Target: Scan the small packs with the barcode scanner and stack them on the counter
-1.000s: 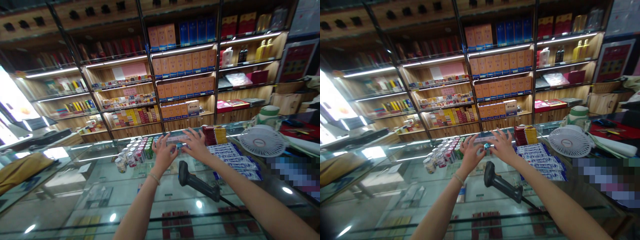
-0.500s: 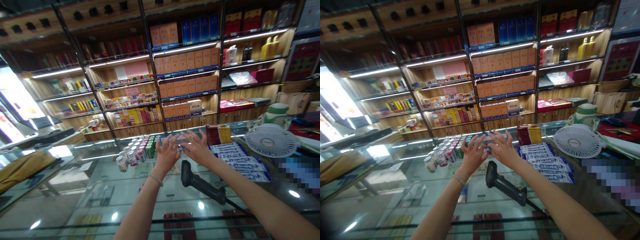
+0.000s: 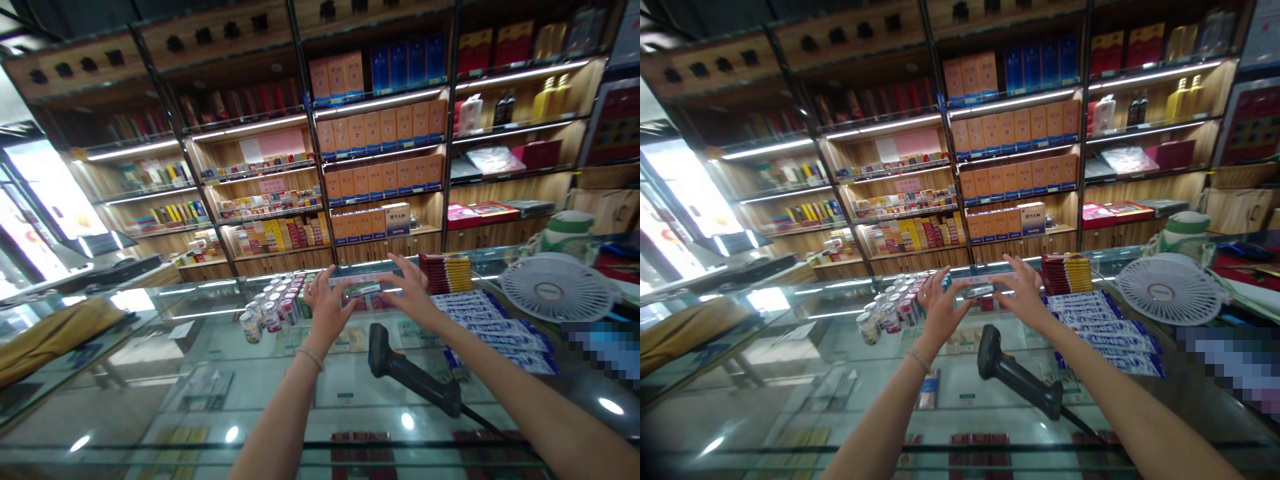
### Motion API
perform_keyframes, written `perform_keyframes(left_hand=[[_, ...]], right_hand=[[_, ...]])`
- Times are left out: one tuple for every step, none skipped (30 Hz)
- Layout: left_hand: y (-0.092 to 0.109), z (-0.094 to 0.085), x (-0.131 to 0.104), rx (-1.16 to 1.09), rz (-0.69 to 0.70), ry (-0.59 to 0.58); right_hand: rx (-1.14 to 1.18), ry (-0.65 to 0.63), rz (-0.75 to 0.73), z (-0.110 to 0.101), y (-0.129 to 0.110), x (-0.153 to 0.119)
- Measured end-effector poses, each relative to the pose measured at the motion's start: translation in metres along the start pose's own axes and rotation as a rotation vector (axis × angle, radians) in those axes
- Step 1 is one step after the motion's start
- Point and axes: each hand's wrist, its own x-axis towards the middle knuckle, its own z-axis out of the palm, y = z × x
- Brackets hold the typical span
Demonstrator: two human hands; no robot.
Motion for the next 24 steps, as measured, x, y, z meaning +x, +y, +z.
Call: perform_keyframes(left_hand=[[-0.001,0.001,0.000,-0.020,-0.004,0.015],[-0.001,0.002,-0.001,-0.038,0.000,0.032],[-0.001,0.003,-0.001,-0.050,0.009,0.049],[-0.001,0.003,-0.001,-0.057,0.023,0.064],[-0.001,0.003,-0.002,-0.059,0.037,0.077],[-0.001,0.003,-0.002,-0.058,0.052,0.087],[-0.001,0.003,-0.002,-0.055,0.064,0.093],[-0.001,0.003,-0.003,-0.051,0.076,0.096],[-0.001,0.004,-0.003,-0.048,0.086,0.097],[-0.001,0.004,-0.003,-0.046,0.095,0.095],[-0.002,0.005,-0.004,-0.046,0.103,0.092],[-0.002,0.005,-0.004,-0.046,0.111,0.089],[-0.003,0.006,-0.005,-0.046,0.120,0.088],[-0.003,0.007,-0.005,-0.046,0.129,0.088],[-0.004,0.008,-0.005,-0.045,0.136,0.089],[-0.005,0.009,-0.006,-0.046,0.140,0.093],[-0.005,0.010,-0.006,-0.048,0.141,0.098],[-0.006,0.011,-0.006,-0.052,0.140,0.101],[-0.006,0.012,-0.007,-0.057,0.137,0.102],[-0.007,0.013,-0.007,-0.062,0.135,0.103],[-0.007,0.014,-0.007,-0.066,0.134,0.104],[-0.007,0.015,-0.007,-0.070,0.134,0.106],[-0.007,0.015,-0.008,-0.072,0.136,0.109],[-0.007,0.016,-0.008,-0.073,0.138,0.114]], right_hand=[[0.025,0.000,0.011,0.001,0.001,-0.001],[0.043,-0.003,0.020,0.003,0.003,-0.001],[0.055,-0.008,0.026,0.004,0.003,-0.002],[0.061,-0.014,0.030,0.006,0.004,-0.002],[0.061,-0.019,0.030,0.007,0.005,-0.003],[0.054,-0.022,0.029,0.008,0.007,-0.003],[0.042,-0.022,0.025,0.009,0.008,-0.004],[0.026,-0.022,0.020,0.010,0.009,-0.004],[0.006,-0.022,0.015,0.011,0.011,-0.005],[-0.016,-0.023,0.010,0.012,0.012,-0.006],[-0.037,-0.027,0.007,0.013,0.014,-0.008],[-0.057,-0.033,0.005,0.014,0.014,-0.009],[-0.075,-0.040,0.005,0.016,0.015,-0.010],[-0.089,-0.047,0.007,0.017,0.015,-0.011],[-0.102,-0.051,0.010,0.017,0.015,-0.011],[-0.115,-0.057,0.010,0.017,0.014,-0.011],[-0.132,-0.063,0.007,0.016,0.013,-0.009],[-0.152,-0.072,0.001,0.014,0.011,-0.007],[-0.175,-0.086,-0.009,0.011,0.009,-0.005],[-0.200,-0.108,-0.021,0.008,0.007,-0.002],[-0.226,-0.136,-0.038,0.003,0.004,0.001],[-0.254,-0.165,-0.054,-0.002,0.001,0.003],[-0.284,-0.189,-0.069,-0.007,-0.002,0.004],[-0.318,-0.204,-0.081,-0.012,-0.006,0.003]])
